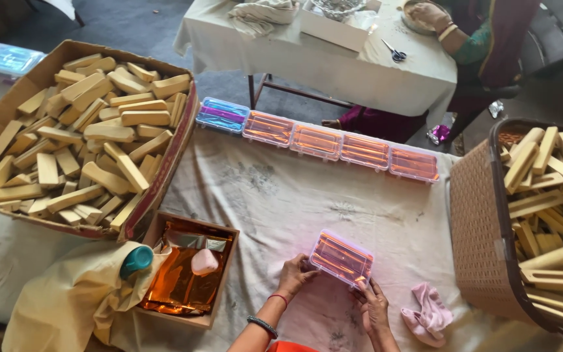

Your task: The person wraps small rectangular sandalwood blocks in gold-colored foil and places them into clear plastic containers.

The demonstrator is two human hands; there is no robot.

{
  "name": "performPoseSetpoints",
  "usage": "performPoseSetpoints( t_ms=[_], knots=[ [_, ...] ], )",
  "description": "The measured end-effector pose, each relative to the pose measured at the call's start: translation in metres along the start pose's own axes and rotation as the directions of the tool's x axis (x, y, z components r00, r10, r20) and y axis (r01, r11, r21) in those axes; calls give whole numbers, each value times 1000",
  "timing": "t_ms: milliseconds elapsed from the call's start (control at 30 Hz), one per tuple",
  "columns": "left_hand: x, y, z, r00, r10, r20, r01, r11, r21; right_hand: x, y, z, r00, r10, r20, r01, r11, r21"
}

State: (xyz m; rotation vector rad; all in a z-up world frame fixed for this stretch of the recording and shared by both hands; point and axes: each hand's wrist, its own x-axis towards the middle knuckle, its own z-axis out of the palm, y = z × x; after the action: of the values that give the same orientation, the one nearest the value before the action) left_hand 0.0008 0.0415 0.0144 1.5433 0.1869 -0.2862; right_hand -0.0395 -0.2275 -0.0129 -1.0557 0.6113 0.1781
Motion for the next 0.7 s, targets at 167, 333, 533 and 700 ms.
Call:
performPoseSetpoints(
  t_ms=[167, 333, 533, 700],
  knots=[
    [-5, -2, -19, 864, 480, -151, -266, 690, 673, 10, 0, 10, 1000, -20, -3, 20, 999, 48],
    [-4, 7, -50, 785, 591, -185, -191, 515, 835, 35, -30, 73, 998, -40, 51, 35, 994, 104],
    [-4, -6, -64, 804, 578, -137, -81, 336, 938, 102, -63, 203, 978, -85, 190, 81, 996, 27],
    [-3, -5, -66, 861, 485, -155, -64, 406, 912, 174, -67, 335, 965, -76, 250, 74, 997, 20]
  ],
)
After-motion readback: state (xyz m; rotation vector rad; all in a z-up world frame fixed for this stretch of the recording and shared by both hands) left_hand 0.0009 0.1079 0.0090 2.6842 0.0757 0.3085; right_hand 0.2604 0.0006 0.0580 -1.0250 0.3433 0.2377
